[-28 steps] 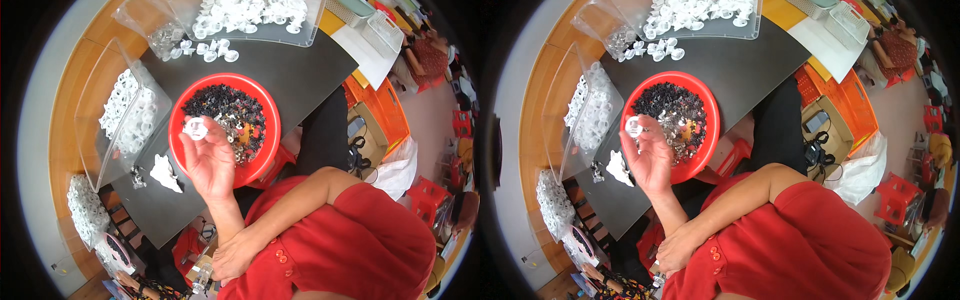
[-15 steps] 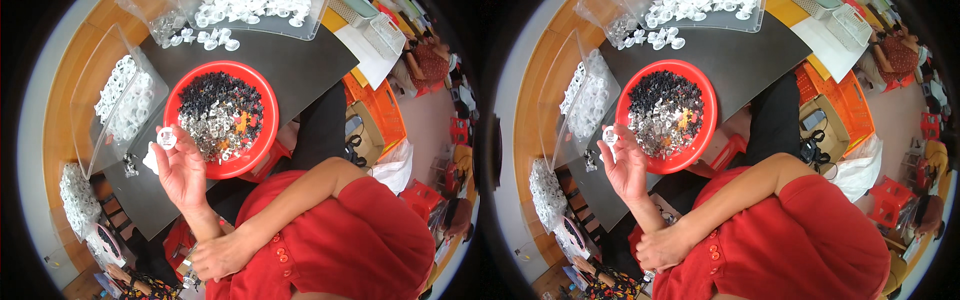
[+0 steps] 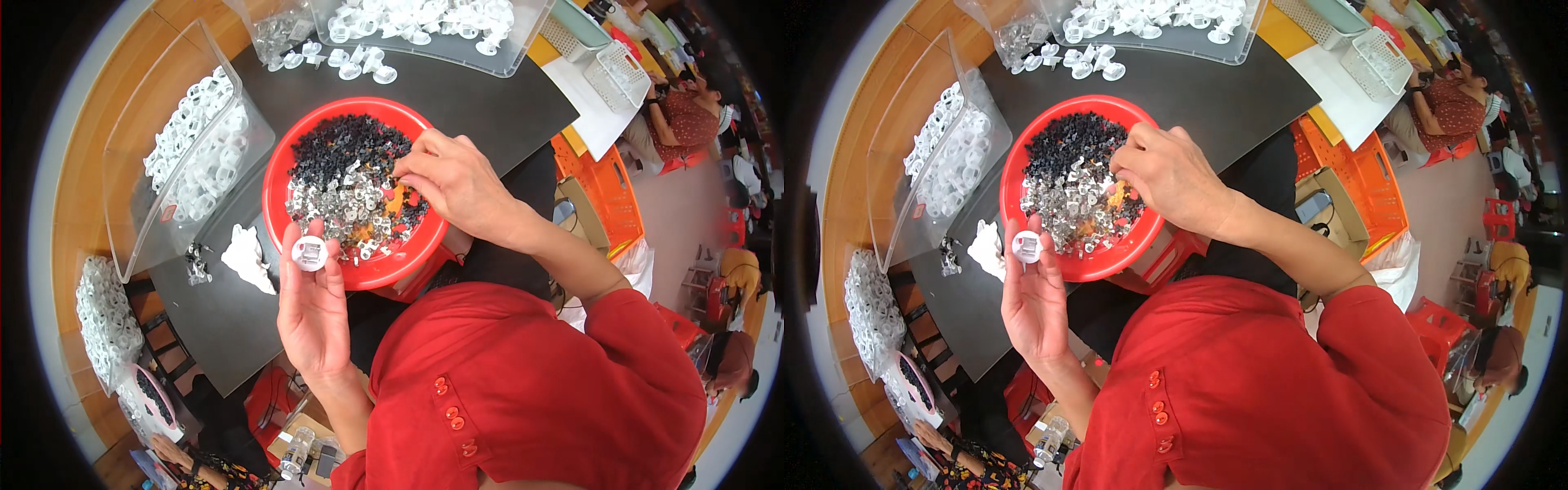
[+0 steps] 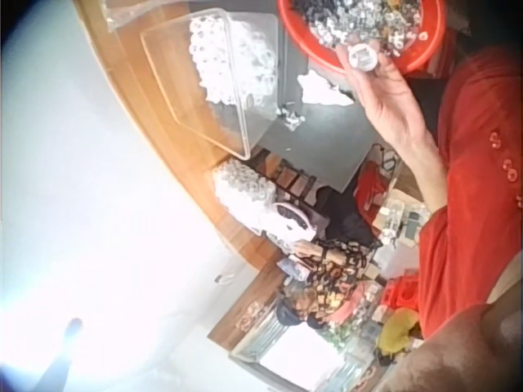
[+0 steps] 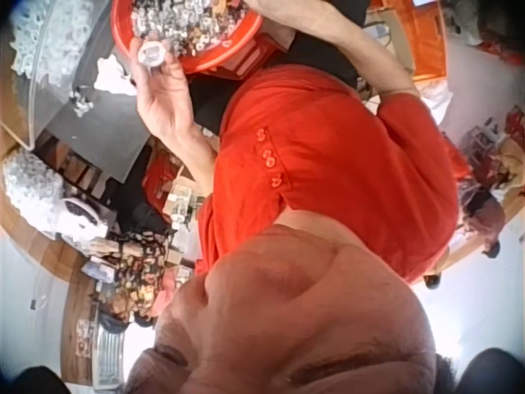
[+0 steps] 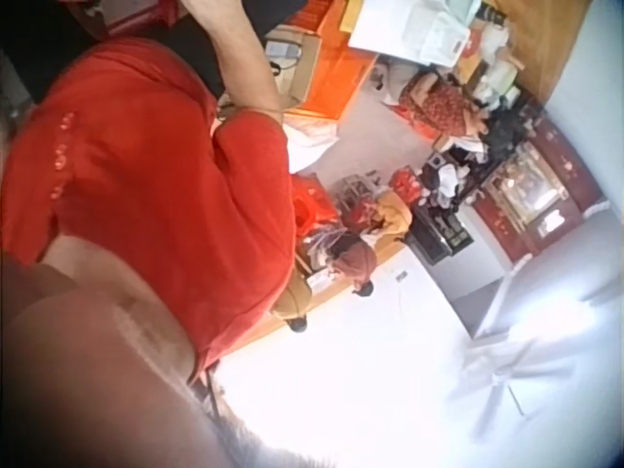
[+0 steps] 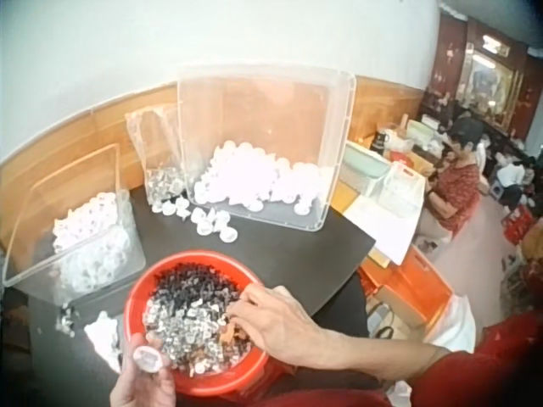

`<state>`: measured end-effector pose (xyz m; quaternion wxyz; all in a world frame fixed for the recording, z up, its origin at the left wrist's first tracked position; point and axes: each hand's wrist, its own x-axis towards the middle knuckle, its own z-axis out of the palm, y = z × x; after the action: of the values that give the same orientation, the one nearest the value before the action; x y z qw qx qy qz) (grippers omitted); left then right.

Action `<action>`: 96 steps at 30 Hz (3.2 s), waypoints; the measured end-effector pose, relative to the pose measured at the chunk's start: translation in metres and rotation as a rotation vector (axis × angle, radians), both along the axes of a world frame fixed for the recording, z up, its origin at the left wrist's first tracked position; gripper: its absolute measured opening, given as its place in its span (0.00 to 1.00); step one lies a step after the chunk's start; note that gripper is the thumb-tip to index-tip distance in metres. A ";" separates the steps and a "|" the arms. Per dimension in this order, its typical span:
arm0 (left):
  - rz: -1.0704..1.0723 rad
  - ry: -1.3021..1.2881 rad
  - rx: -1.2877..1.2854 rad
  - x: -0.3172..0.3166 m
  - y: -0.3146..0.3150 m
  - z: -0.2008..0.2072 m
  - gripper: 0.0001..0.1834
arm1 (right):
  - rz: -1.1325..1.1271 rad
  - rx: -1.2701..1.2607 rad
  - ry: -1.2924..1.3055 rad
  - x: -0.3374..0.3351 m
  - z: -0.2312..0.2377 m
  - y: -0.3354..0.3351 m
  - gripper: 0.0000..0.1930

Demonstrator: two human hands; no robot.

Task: Sorting small plastic and metal components into separate containers.

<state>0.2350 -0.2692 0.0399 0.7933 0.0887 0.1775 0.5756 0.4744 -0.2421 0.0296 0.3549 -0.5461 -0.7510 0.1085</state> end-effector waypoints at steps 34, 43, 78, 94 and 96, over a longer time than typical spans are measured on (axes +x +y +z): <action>0.198 1.050 0.377 0.049 0.014 -0.004 0.06 | 0.227 -0.237 0.534 -0.029 0.035 0.000 0.07; 0.161 1.050 0.358 0.045 0.014 0.002 0.05 | 0.383 -0.009 0.345 -0.024 0.038 0.009 0.04; 0.100 0.907 0.312 0.047 0.007 0.002 0.08 | 0.451 0.000 0.341 -0.020 0.034 0.014 0.05; 0.035 0.938 0.369 0.039 0.004 -0.004 0.09 | 0.527 0.134 0.114 -0.022 0.033 0.011 0.05; 0.000 0.780 0.323 0.040 0.003 0.000 0.12 | 0.482 0.086 0.218 -0.023 0.029 0.010 0.05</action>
<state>0.2746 -0.2658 0.0397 0.6425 0.4233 0.3720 0.5193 0.4517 -0.2326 0.0582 0.4205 -0.3212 -0.8205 0.2161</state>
